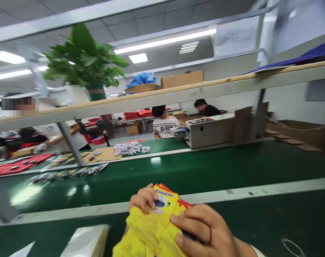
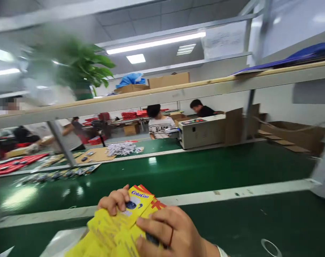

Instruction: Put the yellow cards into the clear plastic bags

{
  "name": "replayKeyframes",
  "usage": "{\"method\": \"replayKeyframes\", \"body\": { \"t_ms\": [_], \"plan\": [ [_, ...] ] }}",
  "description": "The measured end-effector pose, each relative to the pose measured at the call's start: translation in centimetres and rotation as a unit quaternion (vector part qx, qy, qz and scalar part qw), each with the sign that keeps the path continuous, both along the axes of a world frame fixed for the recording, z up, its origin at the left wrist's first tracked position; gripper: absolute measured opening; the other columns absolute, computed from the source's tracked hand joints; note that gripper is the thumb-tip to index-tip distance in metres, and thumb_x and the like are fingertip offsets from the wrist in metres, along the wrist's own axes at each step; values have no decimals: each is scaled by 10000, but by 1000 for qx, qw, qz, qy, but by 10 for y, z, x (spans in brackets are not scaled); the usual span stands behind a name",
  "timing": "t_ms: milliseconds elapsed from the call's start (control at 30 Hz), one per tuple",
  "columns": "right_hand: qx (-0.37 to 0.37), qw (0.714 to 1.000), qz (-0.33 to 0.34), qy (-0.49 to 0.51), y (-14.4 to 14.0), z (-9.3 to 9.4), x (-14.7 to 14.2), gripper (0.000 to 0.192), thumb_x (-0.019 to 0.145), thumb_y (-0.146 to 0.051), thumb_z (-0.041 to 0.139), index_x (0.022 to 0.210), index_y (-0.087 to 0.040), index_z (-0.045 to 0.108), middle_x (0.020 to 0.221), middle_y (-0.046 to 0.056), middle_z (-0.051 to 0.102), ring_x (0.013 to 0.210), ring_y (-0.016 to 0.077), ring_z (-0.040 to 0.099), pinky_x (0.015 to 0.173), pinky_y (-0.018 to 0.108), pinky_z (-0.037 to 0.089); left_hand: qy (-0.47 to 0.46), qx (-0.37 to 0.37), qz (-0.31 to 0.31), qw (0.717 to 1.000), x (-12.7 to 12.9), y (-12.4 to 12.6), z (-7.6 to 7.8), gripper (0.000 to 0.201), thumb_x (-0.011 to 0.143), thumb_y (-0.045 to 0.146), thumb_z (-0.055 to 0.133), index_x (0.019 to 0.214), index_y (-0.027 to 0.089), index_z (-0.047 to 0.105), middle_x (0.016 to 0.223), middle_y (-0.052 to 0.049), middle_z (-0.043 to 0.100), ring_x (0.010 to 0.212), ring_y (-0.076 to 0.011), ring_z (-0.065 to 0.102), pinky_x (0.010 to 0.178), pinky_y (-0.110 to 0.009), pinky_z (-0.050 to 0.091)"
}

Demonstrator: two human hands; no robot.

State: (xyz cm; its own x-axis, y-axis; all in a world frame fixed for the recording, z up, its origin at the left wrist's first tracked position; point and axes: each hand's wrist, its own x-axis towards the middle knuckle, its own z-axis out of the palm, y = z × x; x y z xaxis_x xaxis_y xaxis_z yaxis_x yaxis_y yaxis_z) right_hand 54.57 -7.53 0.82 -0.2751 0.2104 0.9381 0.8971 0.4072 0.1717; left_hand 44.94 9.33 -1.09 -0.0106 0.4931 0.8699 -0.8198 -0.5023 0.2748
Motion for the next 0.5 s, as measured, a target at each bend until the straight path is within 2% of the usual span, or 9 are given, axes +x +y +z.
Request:
{"method": "replayKeyframes", "body": {
  "t_ms": [67, 133, 233, 367, 500],
  "plan": [
    [-21, 998, -59, -11, -16, -7, 28, 149, 918, -227, 516, 1023, -203, 618, 1052, 104, 759, 799, 185, 701, 659, 310, 549, 15, -26, -79, 996, 45, -12, -13, 349, 816, 529, 632, 632, 235, 583, 543, 65, 595, 558, -128, 596, 726, -315, 528],
    [-73, 992, -102, 15, -32, -16, 55, 211, 901, -255, 507, 1082, -182, 588, 1139, 168, 715, 864, 207, 701, 687, 341, 553, 40, -59, -153, 986, 86, -28, -26, 347, 899, 496, 545, 755, 193, 631, 695, 24, 659, 636, -129, 624, 698, -329, 531],
    [-127, 985, -105, 48, -52, -29, 90, 325, 869, -302, 543, 1164, -170, 510, 1110, 181, 720, 934, 209, 705, 774, 352, 559, 89, -119, -229, 962, 134, -51, -48, 239, 937, 388, 539, 918, 180, 654, 883, -17, 696, 697, -128, 645, 690, -325, 548],
    [-190, 971, -124, 79, -71, -44, 122, 413, 846, -382, 595, 1194, -202, 464, 1086, 138, 734, 1056, 227, 683, 926, 375, 536, 165, -211, -269, 925, 177, -70, -73, 230, 925, 356, 571, 1049, 173, 634, 1000, -41, 687, 777, -153, 665, 704, -345, 563],
    [-226, 959, -148, 82, -86, -70, 146, 437, 898, -364, 539, 1275, -172, 428, 1102, 156, 726, 1015, 198, 705, 821, 265, 585, 265, -299, -288, 870, 198, -85, -92, 225, 918, 338, 587, 1052, 162, 632, 999, -40, 686, 792, -160, 670, 708, -351, 565]
  ]
}}
